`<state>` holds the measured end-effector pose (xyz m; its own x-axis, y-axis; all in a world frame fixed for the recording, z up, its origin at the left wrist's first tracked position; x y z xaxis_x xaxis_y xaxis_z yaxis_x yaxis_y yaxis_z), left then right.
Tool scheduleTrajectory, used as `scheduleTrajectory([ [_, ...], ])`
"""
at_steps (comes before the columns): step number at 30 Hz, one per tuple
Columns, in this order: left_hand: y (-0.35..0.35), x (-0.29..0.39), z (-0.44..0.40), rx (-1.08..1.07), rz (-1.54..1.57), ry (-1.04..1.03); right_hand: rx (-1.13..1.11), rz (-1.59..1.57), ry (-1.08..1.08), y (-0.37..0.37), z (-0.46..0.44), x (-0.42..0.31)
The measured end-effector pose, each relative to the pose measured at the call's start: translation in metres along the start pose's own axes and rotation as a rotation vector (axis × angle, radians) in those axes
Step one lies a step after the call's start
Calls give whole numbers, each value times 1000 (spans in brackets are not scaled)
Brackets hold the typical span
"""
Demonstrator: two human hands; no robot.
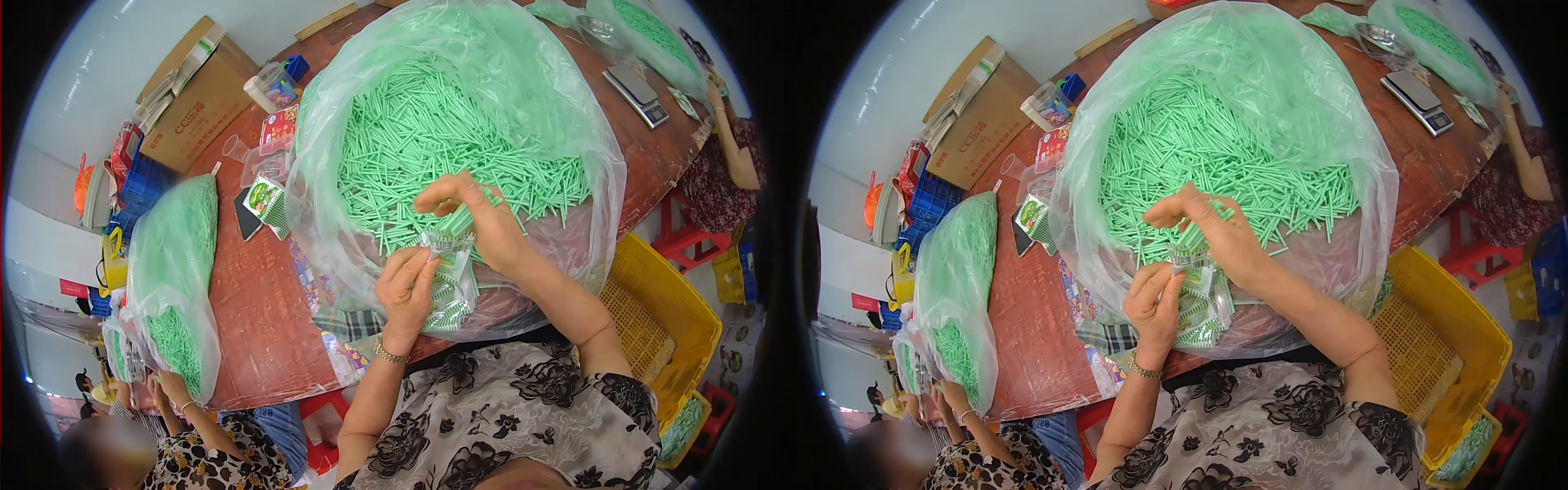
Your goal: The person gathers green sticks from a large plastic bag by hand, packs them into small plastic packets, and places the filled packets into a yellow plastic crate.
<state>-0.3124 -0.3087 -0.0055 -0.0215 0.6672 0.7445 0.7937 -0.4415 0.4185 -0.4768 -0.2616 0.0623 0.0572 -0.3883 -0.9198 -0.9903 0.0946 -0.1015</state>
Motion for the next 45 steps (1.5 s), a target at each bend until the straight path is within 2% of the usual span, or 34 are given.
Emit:
scheduleTrajectory([
  [1,0,0,1,0,-17,9,-1,1,-1,1,-1,-1],
  [3,0,1,1,-2,-17,16,87,-233,-98,3,-1,-3],
  [9,-2,2,0,-5,-37,-39,88,-439,-306,4,1,10],
  [13,-1,4,0,-15,-13,3,89,-433,-340,7,6,19],
  [15,-1,2,1,-33,-1,37,84,-221,-227,9,8,22],
  [18,-2,2,1,-49,16,68,79,-269,-160,9,9,22],
  [25,-3,3,2,-5,18,52,45,-297,-270,8,10,33],
  [27,-5,4,2,13,41,81,-46,-11,-267,7,9,29],
  [31,-1,15,-8,45,155,157,-232,66,-249,10,2,14],
  [34,4,24,-24,96,288,203,-274,280,-61,22,-2,-11],
  [36,3,21,-32,111,297,208,-262,374,-134,30,1,-32],
  [37,-1,15,-35,141,306,171,-154,411,-124,32,4,-27],
  [40,-7,16,-43,144,352,135,-21,579,-132,39,11,-24],
  [41,-10,17,-47,123,390,139,53,496,-29,36,13,-26],
  [45,-22,21,-50,135,530,217,125,541,7,42,19,-14],
])
Point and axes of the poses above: each hand's wrist, its own z-axis away from the middle knuckle, its own y-axis out of the back of the hand, x = y × z, the point moved 1 cm from there along -z, towards the middle knuckle, and after that the axes turned 10 degrees about -x, right-handed, at the moved point
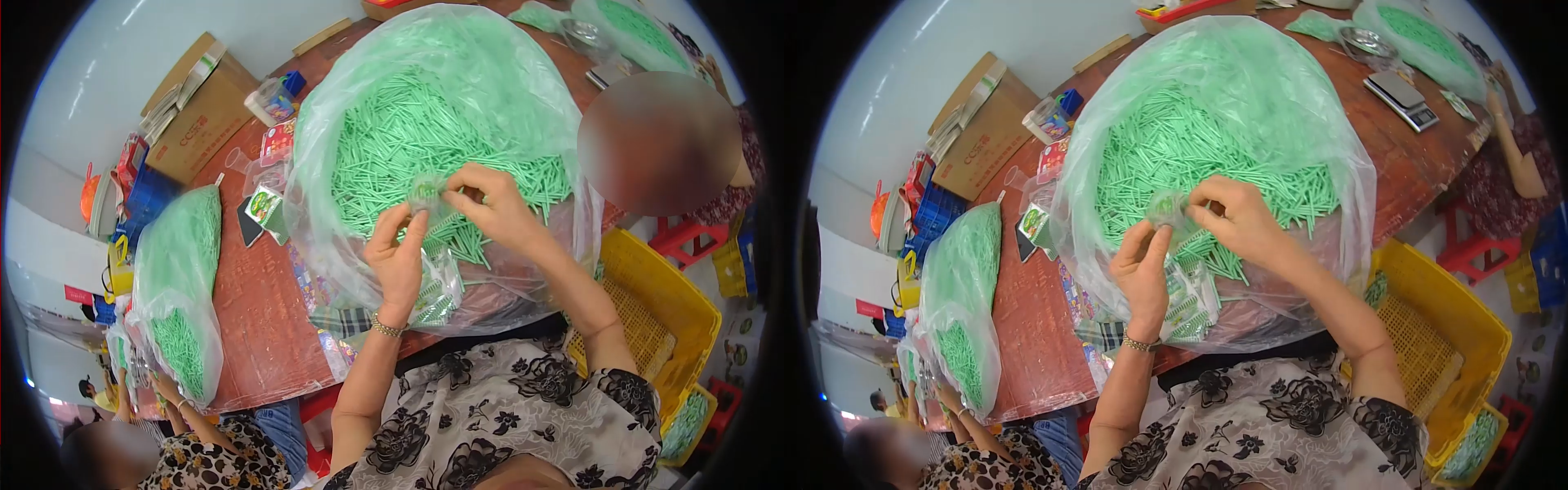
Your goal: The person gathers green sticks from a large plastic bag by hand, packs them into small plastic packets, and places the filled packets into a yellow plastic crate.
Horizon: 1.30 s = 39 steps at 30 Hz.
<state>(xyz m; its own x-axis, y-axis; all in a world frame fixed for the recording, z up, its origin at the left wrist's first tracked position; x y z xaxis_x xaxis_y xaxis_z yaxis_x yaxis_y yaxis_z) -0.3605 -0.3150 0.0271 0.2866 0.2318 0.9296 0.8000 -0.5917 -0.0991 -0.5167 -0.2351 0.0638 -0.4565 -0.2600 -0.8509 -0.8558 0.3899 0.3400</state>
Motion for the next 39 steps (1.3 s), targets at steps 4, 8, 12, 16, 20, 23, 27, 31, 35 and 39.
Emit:
scheduleTrajectory([
  [4,-9,9,2,-33,-158,-29,64,-227,-89,18,20,7],
  [8,-13,23,9,-79,-319,-72,283,-26,-17,96,90,5],
  [12,-12,15,15,19,-293,-47,510,38,-175,175,211,23],
  [16,-20,2,14,6,-300,-83,487,186,-649,200,363,142],
  [20,-23,-11,11,-18,-336,-37,64,310,-1066,141,477,266],
  [23,-28,-17,9,-39,-386,-17,-264,224,-1325,87,538,336],
  [27,-28,-23,11,-37,-484,37,191,94,-1435,51,547,361],
  [31,-26,-23,11,-51,-519,44,557,40,-1307,48,581,422],
  [35,-29,-21,10,-43,-538,32,654,75,-1328,65,598,469],
  [39,-27,-20,11,-48,-558,34,991,-312,-1025,71,587,489],
])
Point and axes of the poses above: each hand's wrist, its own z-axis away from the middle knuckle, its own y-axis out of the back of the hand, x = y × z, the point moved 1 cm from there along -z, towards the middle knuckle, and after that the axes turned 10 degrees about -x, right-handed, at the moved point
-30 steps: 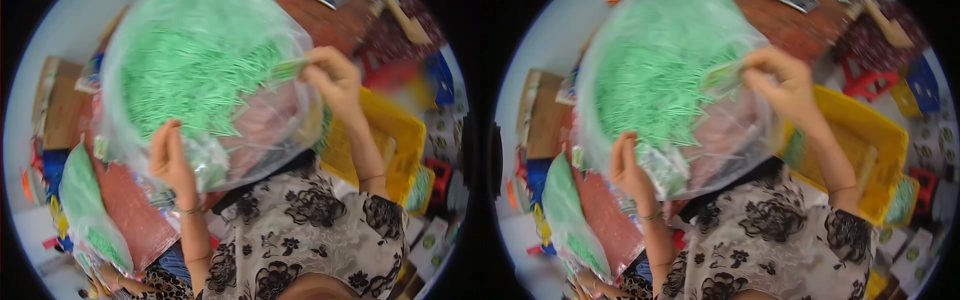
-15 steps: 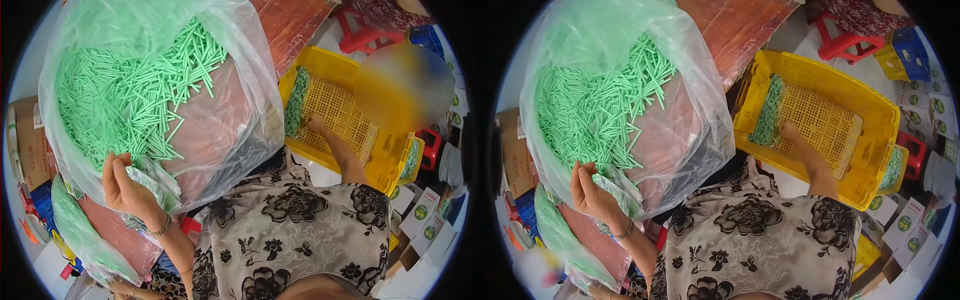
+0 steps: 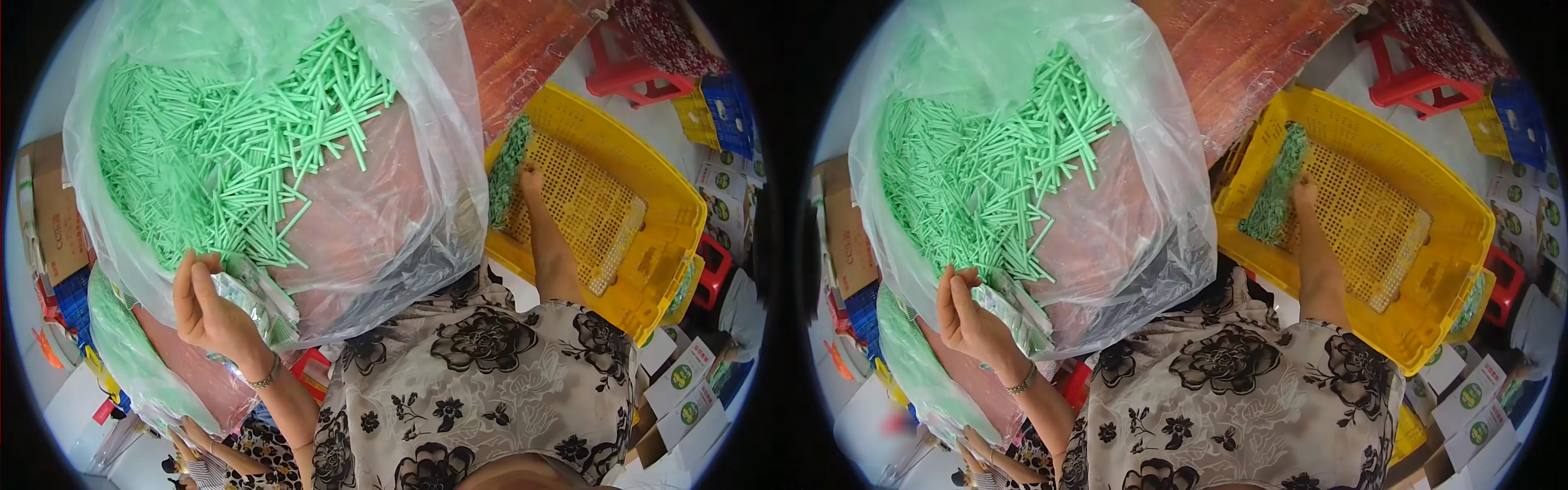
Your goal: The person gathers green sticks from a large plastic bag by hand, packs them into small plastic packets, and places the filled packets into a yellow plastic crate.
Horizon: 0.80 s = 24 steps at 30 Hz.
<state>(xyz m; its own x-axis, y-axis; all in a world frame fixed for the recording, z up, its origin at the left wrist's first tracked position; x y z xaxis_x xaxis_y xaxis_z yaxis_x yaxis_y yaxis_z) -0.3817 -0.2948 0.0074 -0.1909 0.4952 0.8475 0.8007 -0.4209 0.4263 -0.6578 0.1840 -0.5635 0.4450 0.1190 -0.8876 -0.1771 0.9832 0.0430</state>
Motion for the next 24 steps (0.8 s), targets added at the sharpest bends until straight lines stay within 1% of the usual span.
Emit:
scheduleTrajectory([
  [1,0,1,1,11,-27,11,233,497,-281,-52,56,-101],
  [2,1,1,2,20,-48,24,268,419,-244,-51,55,-93],
  [4,5,-1,2,37,-61,39,128,569,-241,-44,56,-86],
  [5,8,1,1,39,-58,68,-45,600,-308,-27,39,-46],
  [6,10,0,1,57,-37,62,-157,781,-355,-30,46,-58],
  [7,14,-2,1,70,-10,53,-235,562,-153,7,-4,27],
  [9,28,-7,-1,76,31,55,-139,636,-57,14,-20,17],
  [10,35,-11,-1,71,51,61,75,713,60,11,-19,-17],
  [11,42,-17,-3,82,40,73,297,775,173,12,-18,-66],
  [13,56,-31,-9,43,-255,19,387,365,456,7,-19,-155],
  [14,58,-27,-14,15,-361,-2,378,354,477,-22,24,-233],
  [15,62,-35,-19,-4,-488,-99,384,112,673,-69,66,-326],
  [16,66,-46,-23,-22,-617,-193,361,91,805,-96,94,-385],
  [17,68,-51,-28,-38,-647,-203,338,68,937,-125,123,-435],
  [19,70,-68,-36,-19,-691,-227,95,128,1121,-220,209,-526],
  [20,70,-73,-38,-27,-737,-244,-102,321,1199,-263,244,-556],
  [21,69,-73,-39,-35,-712,-237,-308,497,1323,-297,255,-569],
  [22,69,-72,-39,-37,-703,-230,-566,586,1351,-339,274,-576],
  [23,69,-71,-38,-40,-694,-224,-744,653,1472,-385,288,-577],
  [24,68,-74,-36,-22,-656,-245,-854,680,1509,-430,297,-568],
])
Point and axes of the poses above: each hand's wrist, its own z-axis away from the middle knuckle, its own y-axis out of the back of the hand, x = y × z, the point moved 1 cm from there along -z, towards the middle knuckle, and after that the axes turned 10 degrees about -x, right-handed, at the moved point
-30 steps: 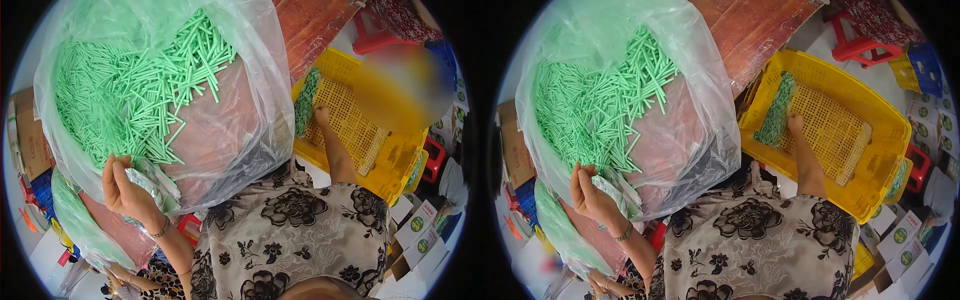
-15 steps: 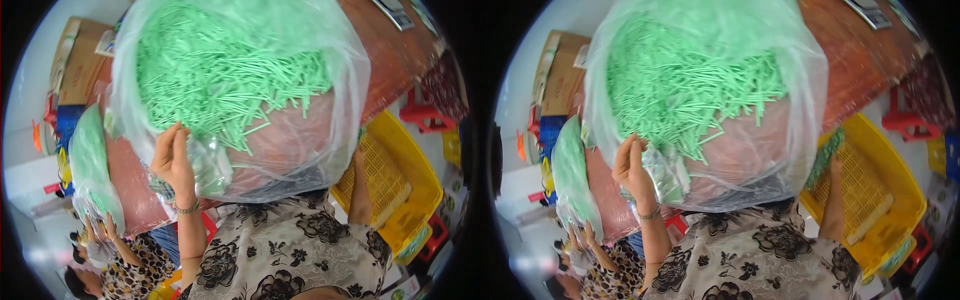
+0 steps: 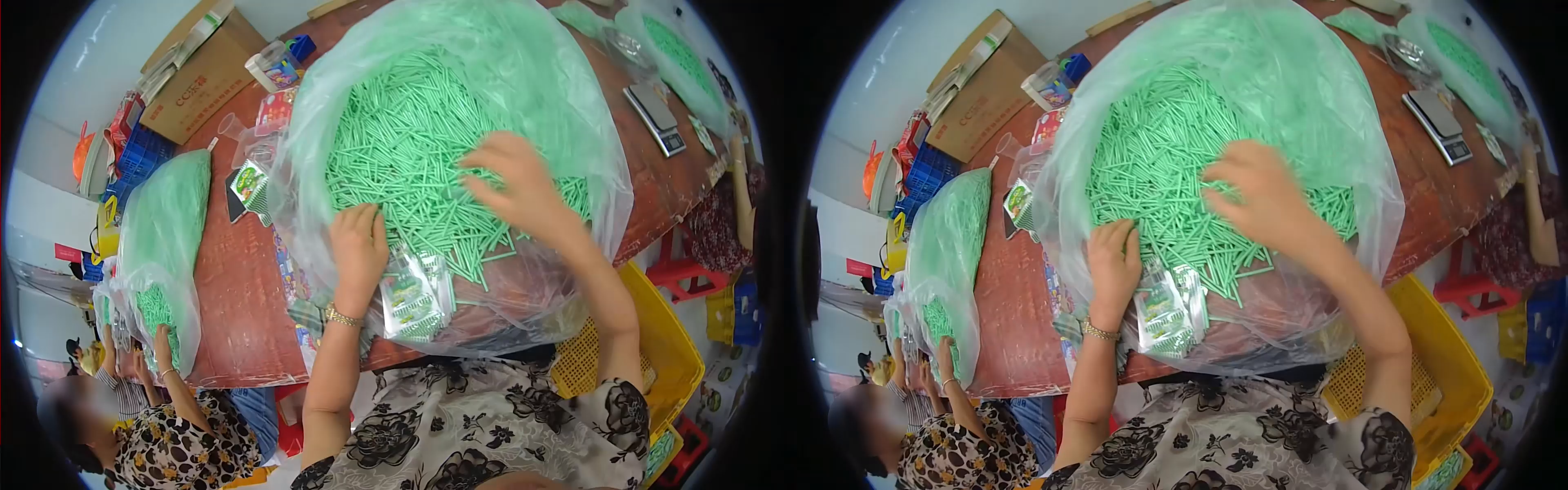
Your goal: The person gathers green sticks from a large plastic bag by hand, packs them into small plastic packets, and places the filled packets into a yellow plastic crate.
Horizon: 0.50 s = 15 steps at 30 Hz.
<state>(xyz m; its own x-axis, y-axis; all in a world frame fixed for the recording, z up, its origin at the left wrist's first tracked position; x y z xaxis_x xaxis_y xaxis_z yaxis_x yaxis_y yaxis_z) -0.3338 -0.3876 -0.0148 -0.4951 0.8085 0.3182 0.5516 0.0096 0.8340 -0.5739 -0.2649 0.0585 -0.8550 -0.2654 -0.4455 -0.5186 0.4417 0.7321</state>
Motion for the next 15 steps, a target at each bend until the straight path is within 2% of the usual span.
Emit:
scheduleTrajectory([
  [2,0,0,1,47,11,-20,-202,123,24,-69,-55,4],
  [4,0,-1,2,62,26,-25,-350,299,-84,-115,-94,0],
  [5,1,0,2,67,30,-19,-349,303,-76,-130,-107,1],
  [8,0,-1,3,59,21,-4,-484,390,-230,-154,-129,-6],
  [15,-4,-4,5,15,-4,3,-482,450,-292,-171,-130,3],
])
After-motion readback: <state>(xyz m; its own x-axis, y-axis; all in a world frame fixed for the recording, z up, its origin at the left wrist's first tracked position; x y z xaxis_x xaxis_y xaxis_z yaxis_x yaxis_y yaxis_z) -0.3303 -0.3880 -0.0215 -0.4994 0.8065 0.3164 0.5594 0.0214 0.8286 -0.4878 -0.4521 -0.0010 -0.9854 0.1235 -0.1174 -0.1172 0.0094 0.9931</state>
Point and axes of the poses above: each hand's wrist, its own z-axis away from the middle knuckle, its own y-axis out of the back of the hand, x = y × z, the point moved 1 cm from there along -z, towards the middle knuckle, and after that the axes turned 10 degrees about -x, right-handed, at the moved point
